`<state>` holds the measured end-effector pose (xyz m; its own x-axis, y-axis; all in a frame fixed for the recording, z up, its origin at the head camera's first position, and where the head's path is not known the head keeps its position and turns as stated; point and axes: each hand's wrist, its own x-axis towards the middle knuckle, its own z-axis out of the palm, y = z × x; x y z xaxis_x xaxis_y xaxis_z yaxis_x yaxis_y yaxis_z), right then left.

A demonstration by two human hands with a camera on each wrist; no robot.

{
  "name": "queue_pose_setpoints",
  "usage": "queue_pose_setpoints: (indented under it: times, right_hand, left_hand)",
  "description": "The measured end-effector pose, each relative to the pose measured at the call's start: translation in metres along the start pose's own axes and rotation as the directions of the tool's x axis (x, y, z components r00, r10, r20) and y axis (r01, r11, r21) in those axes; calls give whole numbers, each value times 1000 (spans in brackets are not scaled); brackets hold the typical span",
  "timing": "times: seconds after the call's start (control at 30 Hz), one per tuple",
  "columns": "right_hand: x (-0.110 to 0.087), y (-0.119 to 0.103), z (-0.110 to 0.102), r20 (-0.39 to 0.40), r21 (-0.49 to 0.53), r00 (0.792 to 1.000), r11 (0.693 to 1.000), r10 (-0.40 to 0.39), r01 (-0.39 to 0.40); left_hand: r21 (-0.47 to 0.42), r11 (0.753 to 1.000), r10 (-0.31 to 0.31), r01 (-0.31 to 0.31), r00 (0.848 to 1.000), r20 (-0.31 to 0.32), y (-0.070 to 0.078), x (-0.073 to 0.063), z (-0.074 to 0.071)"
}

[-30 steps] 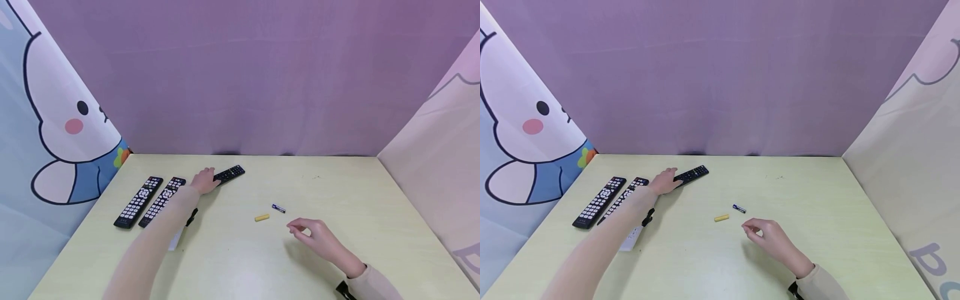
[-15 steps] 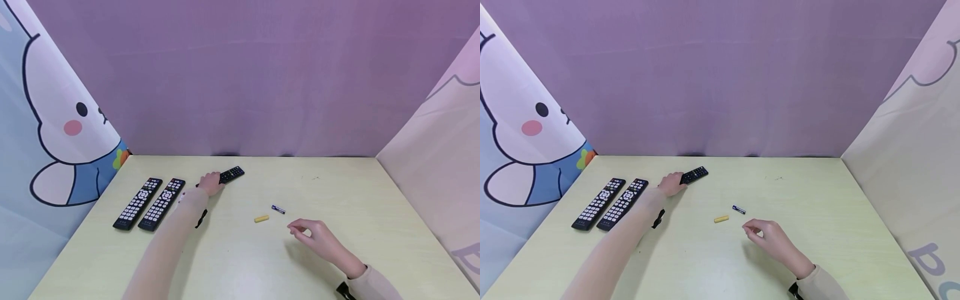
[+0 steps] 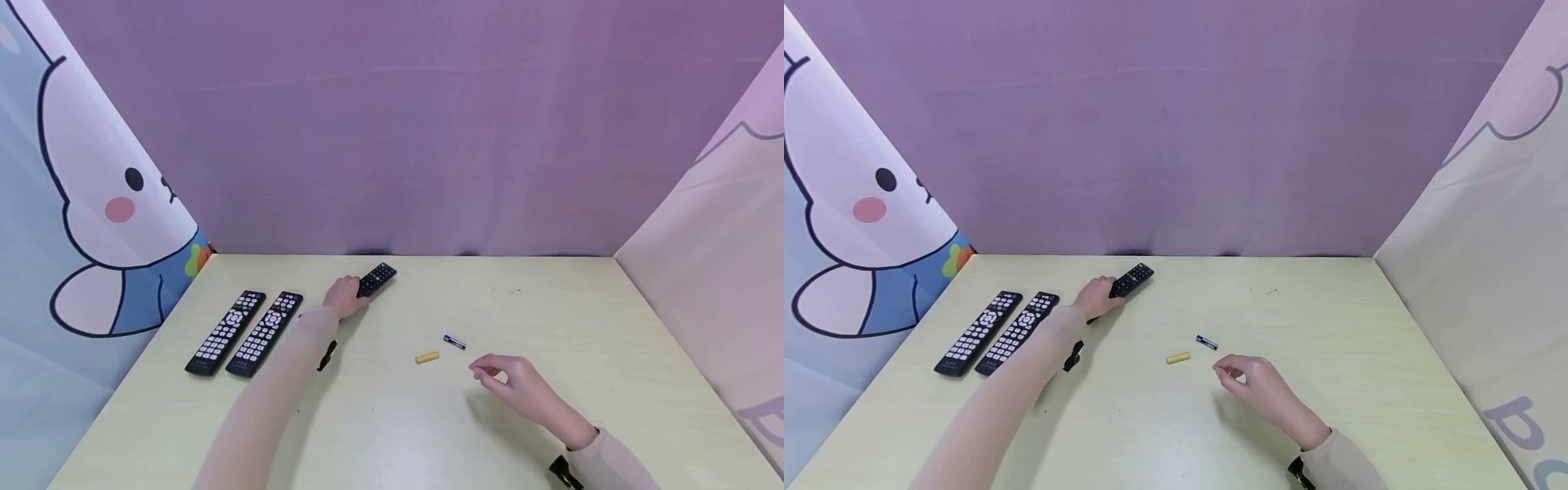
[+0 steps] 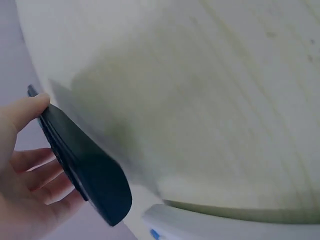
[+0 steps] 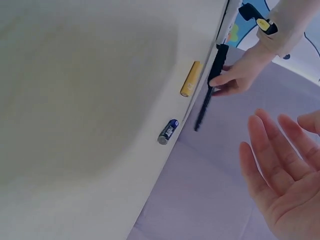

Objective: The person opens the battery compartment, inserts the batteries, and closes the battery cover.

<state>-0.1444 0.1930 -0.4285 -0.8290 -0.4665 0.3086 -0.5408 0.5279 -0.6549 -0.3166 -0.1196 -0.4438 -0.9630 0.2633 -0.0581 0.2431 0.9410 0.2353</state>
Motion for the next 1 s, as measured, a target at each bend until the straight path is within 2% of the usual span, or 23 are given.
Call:
queue_pose_setpoints:
  times: [0.1,0.17,0.23,0.33,0.4,0.5,0.57,0.63,0.67,0.73,0.83,0.97,1.0]
  right_hand:
    - [6,0,-1,7,0,1000,1000,5,-5]
    - [10,-1,-2,10,-5,1000,1000,-2,2]
    - [16,-2,-3,10,-17,1000,1000,-16,16]
    - [25,-3,-2,15,-34,999,999,-32,32]
    - [31,-4,0,21,-36,999,999,-34,35]
    - [39,-5,2,29,-33,999,999,-30,31]
    - [44,-6,4,26,-35,999,999,-37,38]
    - [48,-7,6,10,-32,999,998,-47,47]
    - [50,-8,7,-1,-31,999,998,-51,51]
    - [52,-8,9,-29,-22,998,998,-62,61]
    - [56,-8,12,-73,4,995,998,-67,67]
    - [60,-9,17,-113,86,993,995,-39,49]
    - [60,-9,17,-119,111,993,993,-25,39]
  left_hand:
    - [-138,990,-36,33,999,-21,3,2,-4]
    - [-266,962,-64,54,998,-28,7,2,-7]
    - [-394,917,-85,65,996,-34,12,0,-12]
    - [-570,820,-105,64,994,-40,22,-3,-17]
    - [-689,722,-109,55,993,-36,29,-6,-20]
    - [-853,521,-97,34,995,-20,39,-11,-22]
    - [-933,359,-80,28,997,-1,45,-16,-23]
    - [-972,232,-63,25,998,11,51,-21,-24]
    - [-983,183,-56,24,998,14,54,-24,-25]
    - [-995,102,-43,19,999,15,59,-31,-26]
    - [-1000,3,-18,4,1000,4,64,-39,-27]
    - [-992,-123,14,-9,1000,-11,68,-48,-25]
    - [-989,-147,23,-12,1000,-16,69,-50,-25]
